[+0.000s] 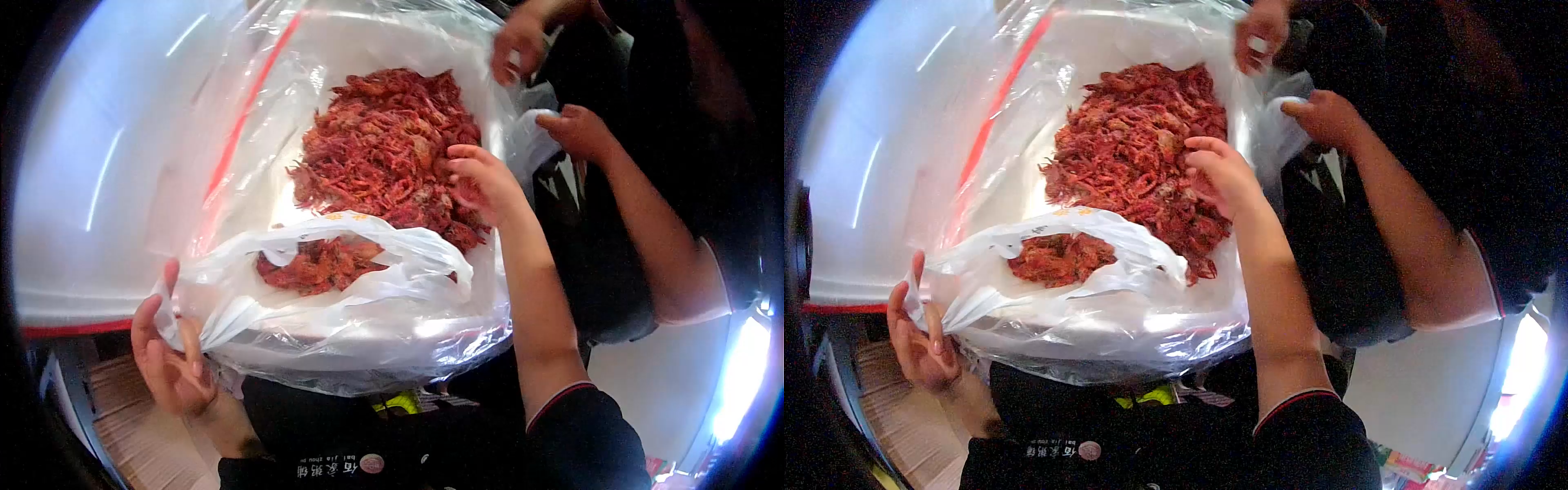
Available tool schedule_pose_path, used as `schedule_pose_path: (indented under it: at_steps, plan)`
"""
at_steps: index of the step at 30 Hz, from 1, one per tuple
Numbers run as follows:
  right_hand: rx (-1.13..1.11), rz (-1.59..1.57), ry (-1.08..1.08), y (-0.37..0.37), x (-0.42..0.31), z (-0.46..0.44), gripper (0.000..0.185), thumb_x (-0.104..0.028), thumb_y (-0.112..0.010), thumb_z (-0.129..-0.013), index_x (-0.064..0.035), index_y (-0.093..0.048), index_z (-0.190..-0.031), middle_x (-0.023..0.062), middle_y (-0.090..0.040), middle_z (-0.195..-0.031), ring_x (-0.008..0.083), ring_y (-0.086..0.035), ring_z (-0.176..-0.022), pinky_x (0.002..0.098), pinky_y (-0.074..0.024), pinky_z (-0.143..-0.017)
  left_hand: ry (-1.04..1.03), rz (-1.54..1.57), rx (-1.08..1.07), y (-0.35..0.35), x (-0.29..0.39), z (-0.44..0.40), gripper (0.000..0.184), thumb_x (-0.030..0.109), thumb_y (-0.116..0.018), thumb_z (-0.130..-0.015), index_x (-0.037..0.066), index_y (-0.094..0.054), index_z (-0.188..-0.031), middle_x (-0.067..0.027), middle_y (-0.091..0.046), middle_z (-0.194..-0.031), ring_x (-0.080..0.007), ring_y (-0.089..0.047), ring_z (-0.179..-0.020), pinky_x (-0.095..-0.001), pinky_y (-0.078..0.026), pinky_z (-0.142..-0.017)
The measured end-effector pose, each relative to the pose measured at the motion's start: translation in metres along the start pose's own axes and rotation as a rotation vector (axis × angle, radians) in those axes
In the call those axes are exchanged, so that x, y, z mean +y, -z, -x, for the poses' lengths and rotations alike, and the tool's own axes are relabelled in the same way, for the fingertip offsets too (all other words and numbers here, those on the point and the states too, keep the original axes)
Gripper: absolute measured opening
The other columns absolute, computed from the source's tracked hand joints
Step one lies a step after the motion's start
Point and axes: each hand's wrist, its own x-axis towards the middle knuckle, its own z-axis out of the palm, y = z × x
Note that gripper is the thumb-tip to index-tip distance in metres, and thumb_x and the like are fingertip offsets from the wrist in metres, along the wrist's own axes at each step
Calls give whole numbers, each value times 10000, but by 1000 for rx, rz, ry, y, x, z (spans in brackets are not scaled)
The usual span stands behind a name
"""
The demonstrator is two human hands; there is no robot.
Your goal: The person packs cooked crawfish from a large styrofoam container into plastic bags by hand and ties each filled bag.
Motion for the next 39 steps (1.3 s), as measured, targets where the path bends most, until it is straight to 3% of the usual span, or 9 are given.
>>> schedule_pose_path:
  at_steps: [1,3,9,11,14,21,26,32,39]
  plan:
    - [17,-4,-5,8,9,3,340,-211,-595,-786,-51,-572,-1086,178,-563,-969,276,-567,-930,393,-483,-788,-7,8,13,1,-1,-1,450,203,-422,-878,-68,-430,-1238,-405,-280,-1317,-40,-446,-457,-107,-437,-589]
    - [-638,-1097,-228,16,20,9,417,-313,-502,-855,-41,-521,-1170,201,-489,-1197,324,-467,-1122,496,-445,-870,2,11,-11,2,-2,-3,459,218,-423,-878,-62,-427,-1241,-403,-261,-1328,-45,-445,-452,-126,-459,-663]
    - [-733,-1074,-94,5,6,47,517,-305,-461,-814,17,-459,-1217,257,-423,-1267,443,-250,-1296,606,-306,-988,3,-17,-5,-2,0,0,457,224,-423,-883,-60,-426,-1240,-392,-257,-1340,-42,-444,-463,-129,-457,-671]
    - [-749,-1051,-67,3,0,55,484,-184,-433,-805,32,-427,-1238,260,-439,-1239,443,-286,-1278,632,-329,-962,35,91,-84,0,0,1,426,174,-391,-899,-46,-410,-1263,-355,-185,-1393,-39,-404,-456,-301,-432,-926]
    - [-622,-845,-1,-6,-8,70,421,-24,-418,-829,66,-385,-1239,242,-481,-1178,437,-446,-1162,581,-473,-848,0,19,-39,-11,-2,-1,434,193,-422,-894,-69,-421,-1240,-386,-252,-1348,-43,-422,-486,-112,-425,-592]
    - [-297,-541,119,-2,-20,81,331,0,-609,-790,-40,-493,-1098,102,-594,-972,267,-620,-884,447,-539,-731,-17,-22,7,-14,-2,-1,425,175,-339,-903,-93,-424,-1222,-386,-285,-1333,-30,-388,-489,-102,-387,-602]
    - [228,512,345,14,37,53,259,-12,-676,-653,11,-622,-905,63,-625,-815,105,-579,-729,248,-475,-652,-6,-71,8,-13,-1,0,424,185,-329,-901,-62,-435,-1229,-363,-300,-1340,-10,-347,-461,-87,-407,-683]
    - [225,1344,271,-7,80,44,206,-22,-556,-726,24,-591,-924,224,-613,-895,360,-614,-875,389,-510,-751,15,-90,20,-14,1,-1,420,198,-357,-893,-48,-452,-1220,-339,-300,-1355,-3,-353,-457,-75,-415,-624]
    - [206,1461,233,-6,87,25,165,-50,-513,-774,-21,-598,-912,198,-610,-938,356,-614,-875,422,-505,-751,7,-29,-79,-13,-1,-2,420,180,-346,-912,-54,-411,-1253,-352,-204,-1388,-24,-344,-477,-119,-447,-568]
